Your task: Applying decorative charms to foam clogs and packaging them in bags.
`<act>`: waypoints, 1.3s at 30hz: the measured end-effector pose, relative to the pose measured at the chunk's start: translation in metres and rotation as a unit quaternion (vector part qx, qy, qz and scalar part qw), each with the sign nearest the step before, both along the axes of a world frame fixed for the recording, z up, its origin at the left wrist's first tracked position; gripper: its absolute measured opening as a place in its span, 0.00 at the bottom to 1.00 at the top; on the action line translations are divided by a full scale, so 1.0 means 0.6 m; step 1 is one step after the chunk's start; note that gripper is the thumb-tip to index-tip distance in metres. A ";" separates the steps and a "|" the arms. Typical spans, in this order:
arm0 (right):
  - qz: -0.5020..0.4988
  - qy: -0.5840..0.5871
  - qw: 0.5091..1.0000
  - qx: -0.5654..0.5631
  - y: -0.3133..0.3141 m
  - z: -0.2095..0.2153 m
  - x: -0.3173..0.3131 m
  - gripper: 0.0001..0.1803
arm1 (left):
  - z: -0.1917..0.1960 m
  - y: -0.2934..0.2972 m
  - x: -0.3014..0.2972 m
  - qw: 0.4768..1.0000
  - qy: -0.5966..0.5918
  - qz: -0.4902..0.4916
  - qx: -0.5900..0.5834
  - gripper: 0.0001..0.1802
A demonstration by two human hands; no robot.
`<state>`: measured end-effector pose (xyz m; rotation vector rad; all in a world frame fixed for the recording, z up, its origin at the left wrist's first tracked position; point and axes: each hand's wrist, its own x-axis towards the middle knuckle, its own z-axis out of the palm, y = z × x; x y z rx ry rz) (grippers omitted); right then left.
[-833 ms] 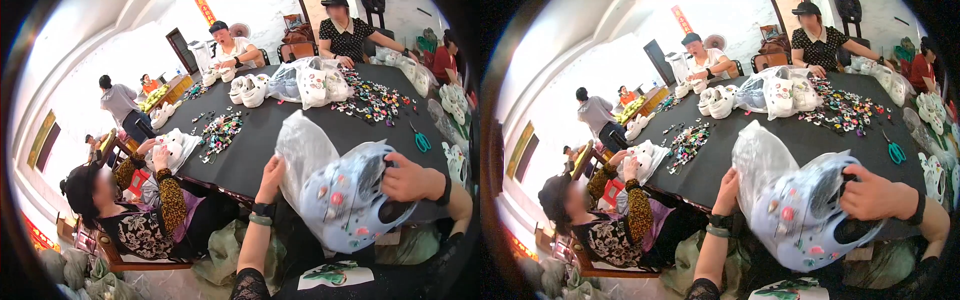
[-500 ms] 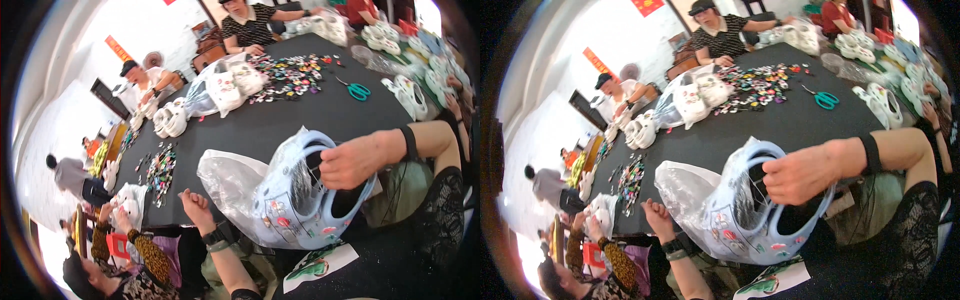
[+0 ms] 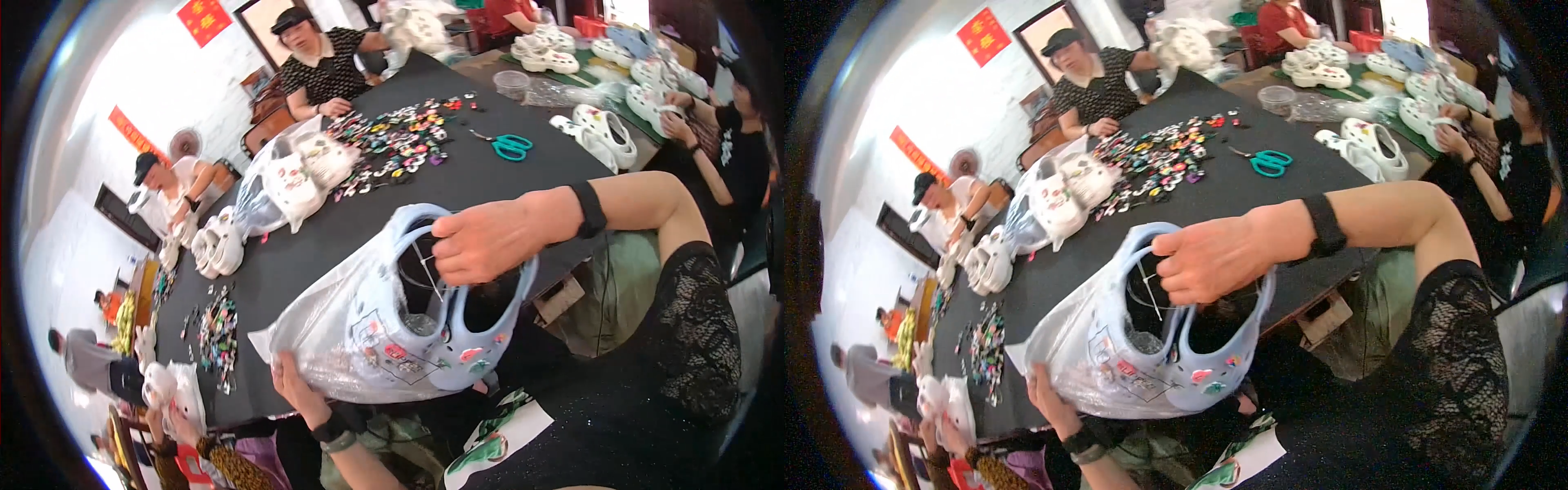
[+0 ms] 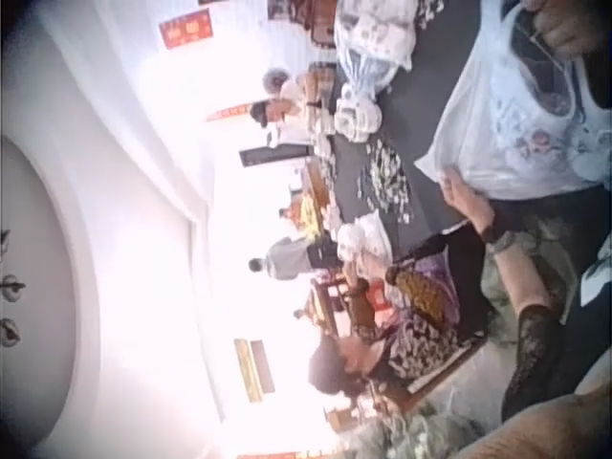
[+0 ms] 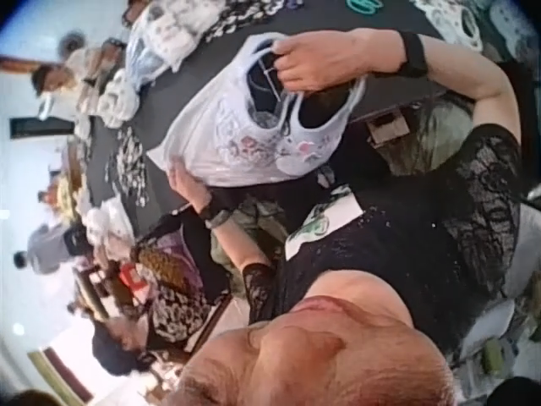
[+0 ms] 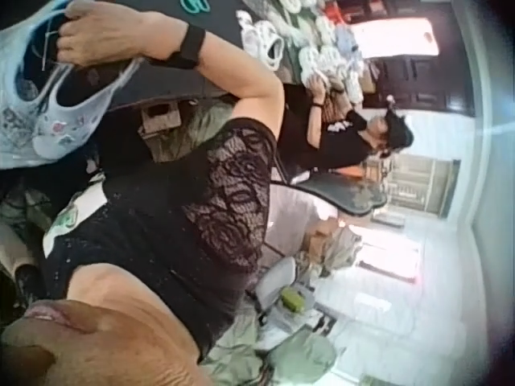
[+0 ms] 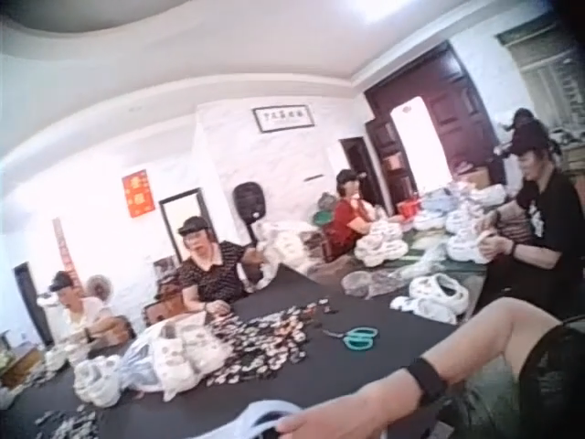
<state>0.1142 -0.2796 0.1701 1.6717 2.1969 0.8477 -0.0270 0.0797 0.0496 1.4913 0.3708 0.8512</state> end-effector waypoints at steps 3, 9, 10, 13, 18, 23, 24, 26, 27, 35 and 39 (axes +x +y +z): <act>-0.027 -0.037 0.998 -0.031 -0.015 0.009 -0.012 0.04 | -0.010 -0.013 0.026 0.995 -0.033 -0.046 -0.077 0.12; 0.010 -0.081 0.997 -0.002 -0.008 -0.006 -0.032 0.03 | -0.013 0.005 0.031 0.996 -0.055 0.015 -0.064 0.13; 0.005 -0.100 0.995 0.010 -0.011 -0.003 -0.042 0.03 | -0.007 0.005 0.027 0.995 -0.049 0.005 -0.086 0.13; 0.011 -0.096 0.995 0.017 -0.012 -0.003 -0.047 0.04 | -0.019 0.020 0.020 0.993 -0.049 -0.003 -0.105 0.16; 0.015 -0.067 0.997 0.024 -0.016 -0.011 -0.049 0.04 | -0.089 0.117 -0.019 0.991 -0.088 0.100 -0.029 0.20; -0.113 0.017 0.993 0.012 -0.067 -0.030 -0.012 0.07 | -0.102 0.222 -0.102 0.950 0.029 0.243 0.194 0.25; -0.156 0.041 0.986 0.032 -0.076 -0.031 -0.003 0.10 | -0.100 0.219 -0.103 0.789 0.146 0.311 0.510 0.26; -0.201 0.066 0.973 0.090 -0.086 -0.044 0.021 0.13 | -0.088 0.187 -0.081 0.896 0.061 0.217 0.383 0.29; -0.240 0.115 0.958 0.108 -0.080 -0.060 0.045 0.14 | -0.061 0.164 -0.076 0.979 0.003 0.146 0.144 0.30; -0.403 0.193 0.879 0.167 0.013 -0.139 0.141 0.16 | -0.026 0.036 -0.168 0.995 0.099 -0.003 0.002 0.32; -0.422 0.283 0.846 0.159 0.020 -0.151 0.142 0.20 | -0.062 0.030 -0.222 0.971 0.228 -0.064 -0.021 0.27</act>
